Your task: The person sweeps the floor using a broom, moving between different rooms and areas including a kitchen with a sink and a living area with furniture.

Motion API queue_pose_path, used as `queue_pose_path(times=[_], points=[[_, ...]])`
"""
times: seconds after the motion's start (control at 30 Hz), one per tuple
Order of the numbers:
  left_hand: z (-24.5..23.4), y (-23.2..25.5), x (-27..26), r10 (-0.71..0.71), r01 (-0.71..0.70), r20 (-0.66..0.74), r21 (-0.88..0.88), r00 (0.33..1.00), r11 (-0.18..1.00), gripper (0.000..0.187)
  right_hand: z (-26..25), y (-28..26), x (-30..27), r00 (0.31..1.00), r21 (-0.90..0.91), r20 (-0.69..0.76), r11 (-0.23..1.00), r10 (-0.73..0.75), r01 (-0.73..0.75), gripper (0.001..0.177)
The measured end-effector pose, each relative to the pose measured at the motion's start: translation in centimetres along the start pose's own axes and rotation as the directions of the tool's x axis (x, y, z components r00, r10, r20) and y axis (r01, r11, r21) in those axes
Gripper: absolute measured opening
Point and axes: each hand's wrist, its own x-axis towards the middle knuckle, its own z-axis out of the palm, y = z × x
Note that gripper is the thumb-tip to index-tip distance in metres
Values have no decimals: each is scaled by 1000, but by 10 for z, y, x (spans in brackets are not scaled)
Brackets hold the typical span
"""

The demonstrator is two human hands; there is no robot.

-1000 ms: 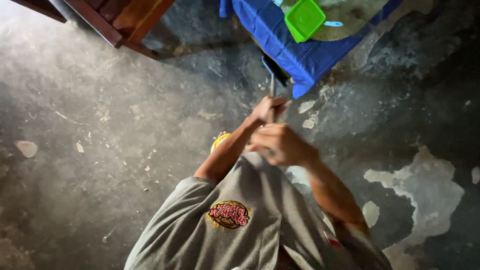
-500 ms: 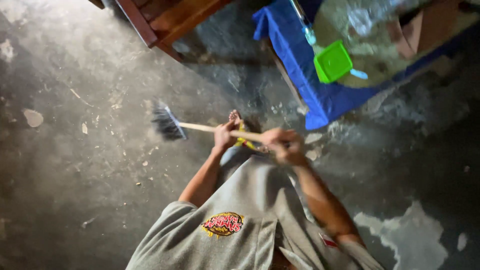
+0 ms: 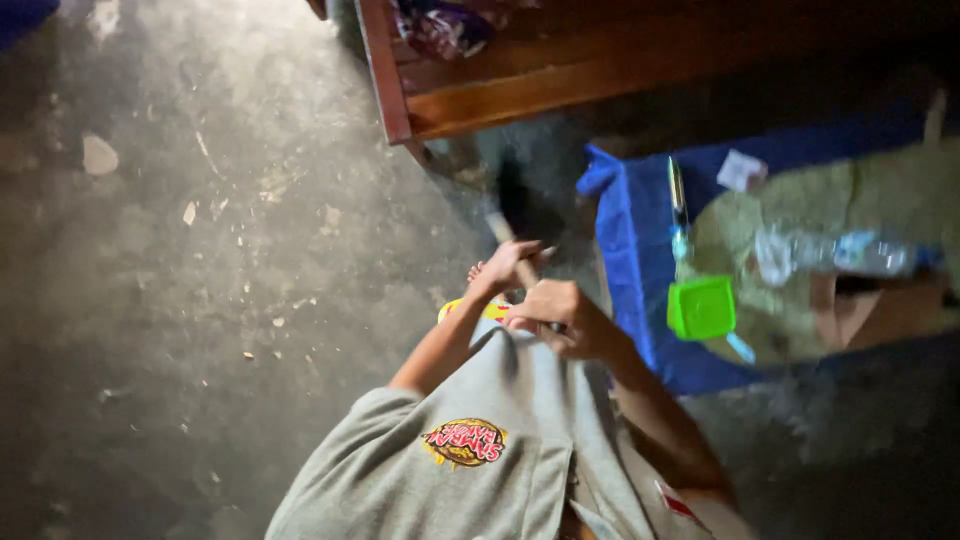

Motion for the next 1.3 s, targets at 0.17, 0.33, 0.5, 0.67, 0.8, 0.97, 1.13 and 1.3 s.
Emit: queue_pose_path(times=[0.17, 0.33, 0.5, 0.67, 0.8, 0.97, 1.13, 1.3], points=[[-89, -38, -53, -143, 175, -141, 248, 980, 953, 16, 41, 51, 23, 996, 141, -44, 987, 79, -72, 5], [-104, -15, 1, -165, 527, -773, 244, 612, 814, 31, 0, 65, 81, 974, 101, -225, 994, -17, 40, 9], [-138, 37, 62, -100, 164, -447, 108, 889, 980, 19, -110, 38, 168, 912, 471, -43, 797, -408, 379, 10], [-165, 23, 56, -40, 192, -515, 245, 856, 950, 13, -99, 69, 234, 758, 372, 429, 861, -491, 347, 11], [-174, 50, 51, -196, 587, -924, 38, 329, 809, 9, -77, 42, 258, 672, 439, 435, 793, -599, 423, 10], [-160, 142, 83, -195, 505, -981, -180, -24, 844, 5, -135, -19, 356, 594, 752, 410, 625, -693, 210, 21], [-62, 132, 74, 56, 650, -835, -382, -547, 657, 23, -45, 12, 368, 377, 562, 824, 701, -423, -439, 21], [98, 38, 33, -259, 475, -514, -857, -818, 198, 18, 19, 109, 247, -273, 506, 810, 854, -518, -121, 13]])
